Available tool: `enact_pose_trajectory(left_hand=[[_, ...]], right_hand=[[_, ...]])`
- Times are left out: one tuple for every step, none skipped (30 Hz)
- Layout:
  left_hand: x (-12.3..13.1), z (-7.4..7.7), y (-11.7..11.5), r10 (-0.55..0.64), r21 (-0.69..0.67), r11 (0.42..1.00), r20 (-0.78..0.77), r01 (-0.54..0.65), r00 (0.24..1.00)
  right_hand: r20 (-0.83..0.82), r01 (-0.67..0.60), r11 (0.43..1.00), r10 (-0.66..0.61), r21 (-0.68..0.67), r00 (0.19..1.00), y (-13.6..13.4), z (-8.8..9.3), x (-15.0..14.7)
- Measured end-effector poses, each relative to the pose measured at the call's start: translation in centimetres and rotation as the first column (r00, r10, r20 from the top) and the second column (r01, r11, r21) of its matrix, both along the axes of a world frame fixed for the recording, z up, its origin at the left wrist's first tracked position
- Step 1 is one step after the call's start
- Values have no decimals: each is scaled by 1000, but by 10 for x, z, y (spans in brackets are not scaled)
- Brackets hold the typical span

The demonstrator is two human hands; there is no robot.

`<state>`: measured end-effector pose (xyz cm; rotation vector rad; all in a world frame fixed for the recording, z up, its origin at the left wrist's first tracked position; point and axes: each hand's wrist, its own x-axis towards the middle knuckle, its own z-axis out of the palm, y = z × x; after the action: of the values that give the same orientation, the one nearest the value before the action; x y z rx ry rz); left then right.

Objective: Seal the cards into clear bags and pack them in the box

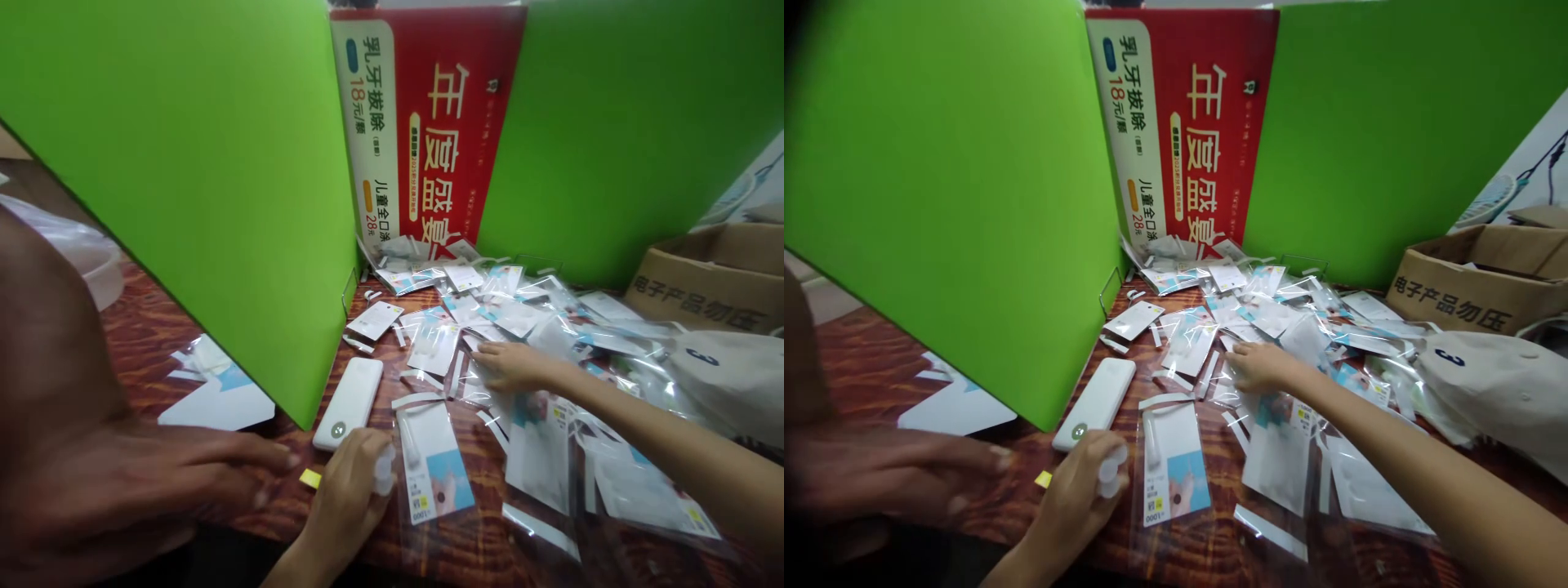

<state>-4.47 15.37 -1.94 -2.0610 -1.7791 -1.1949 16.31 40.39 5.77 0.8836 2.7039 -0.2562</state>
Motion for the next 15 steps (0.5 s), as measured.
enact_pose_trajectory(left_hand=[[1,-8,-6,11,-21,1000,8,-11,1000],[2,-15,-10,28,-41,999,15,-27,999],[1,-20,-13,50,-60,997,21,-48,999],[-1,-21,-15,66,-77,995,24,-64,997],[-6,-20,-16,74,-91,993,26,-71,997],[-12,-14,-16,70,-93,993,33,-67,997],[-20,-5,-15,22,-102,995,28,-19,999],[-28,7,-13,-81,-134,988,1,81,997],[-35,21,-11,-186,-162,970,-22,180,982],[-41,35,-7,-398,-292,886,-85,359,913],[-44,47,-3,-534,-416,793,-121,446,837],[-46,57,2,-553,-470,764,-124,442,824],[-45,64,7,-554,-499,751,-120,433,823],[-42,66,12,-514,-490,774,-115,402,850],[-38,65,17,-465,-457,808,-106,373,879]], right_hand=[[20,-1,1000,0,20,1000,1,1,4],[33,0,999,-2,42,999,2,2,6],[37,2,998,-5,66,999,3,1,5],[33,4,996,-7,90,999,3,0,2],[24,4,994,-6,110,1000,2,-2,-3],[10,2,992,-3,125,1000,2,-4,-11],[-5,-3,991,3,133,1000,1,-8,-20],[-19,-10,991,13,134,1000,0,-11,-30],[-33,-20,992,25,127,999,-1,-15,-40],[-48,-30,993,36,118,998,-2,-18,-50],[-67,-40,993,47,108,997,-2,-21,-60],[-87,-48,994,57,99,995,-2,-23,-68],[-110,-53,994,63,93,992,-2,-25,-74],[-131,-55,994,67,90,989,-2,-26,-78],[-149,-54,994,67,91,987,-3,-26,-80]])
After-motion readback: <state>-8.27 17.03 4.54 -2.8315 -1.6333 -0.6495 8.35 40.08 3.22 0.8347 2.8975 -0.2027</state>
